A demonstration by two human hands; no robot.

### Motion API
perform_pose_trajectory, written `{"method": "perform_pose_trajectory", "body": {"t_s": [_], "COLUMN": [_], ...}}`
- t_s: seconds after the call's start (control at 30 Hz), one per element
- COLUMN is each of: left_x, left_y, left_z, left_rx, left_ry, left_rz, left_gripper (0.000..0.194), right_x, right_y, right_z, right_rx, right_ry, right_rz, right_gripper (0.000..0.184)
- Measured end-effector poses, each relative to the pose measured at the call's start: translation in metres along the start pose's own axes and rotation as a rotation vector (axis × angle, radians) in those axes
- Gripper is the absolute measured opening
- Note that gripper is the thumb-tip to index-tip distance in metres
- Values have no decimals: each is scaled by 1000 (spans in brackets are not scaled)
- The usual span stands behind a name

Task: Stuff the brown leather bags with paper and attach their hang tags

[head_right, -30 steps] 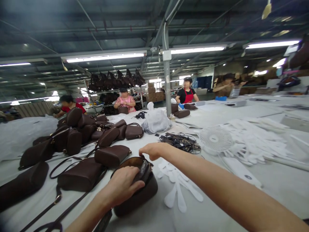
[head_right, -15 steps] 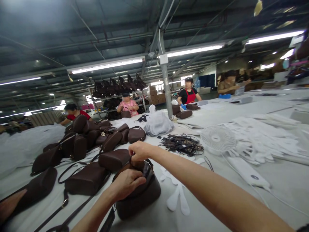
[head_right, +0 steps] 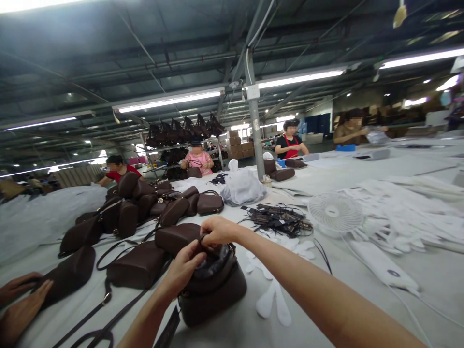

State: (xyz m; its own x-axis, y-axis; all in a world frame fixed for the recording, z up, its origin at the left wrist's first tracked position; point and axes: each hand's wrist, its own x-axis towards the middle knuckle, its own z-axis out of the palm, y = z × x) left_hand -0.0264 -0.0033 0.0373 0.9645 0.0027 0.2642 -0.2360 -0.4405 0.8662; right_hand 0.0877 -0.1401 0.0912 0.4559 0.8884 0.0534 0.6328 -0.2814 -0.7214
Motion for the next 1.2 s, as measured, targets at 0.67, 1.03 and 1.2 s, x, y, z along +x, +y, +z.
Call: {"method": "perform_pose_trajectory", "body": {"t_s": [0.67,1.03,1.2], "left_x": [0,-3,-5], "left_y": [-10,-12,-11], "left_z": [-7,2,-12], "left_rx": [-193,846,1082], "left_ry": [71,410,453], "left_rz": [-71,-49,-36], "left_gripper": [20,8,16], "right_x": [-26,-29,-28], "right_y": [64,46,45], "right_z": [6,59,60], "right_rx": [-435,-395,-521], "right_ry": [269,495,446], "right_rz": [37,58,107], "right_gripper": [14,17,33]}}
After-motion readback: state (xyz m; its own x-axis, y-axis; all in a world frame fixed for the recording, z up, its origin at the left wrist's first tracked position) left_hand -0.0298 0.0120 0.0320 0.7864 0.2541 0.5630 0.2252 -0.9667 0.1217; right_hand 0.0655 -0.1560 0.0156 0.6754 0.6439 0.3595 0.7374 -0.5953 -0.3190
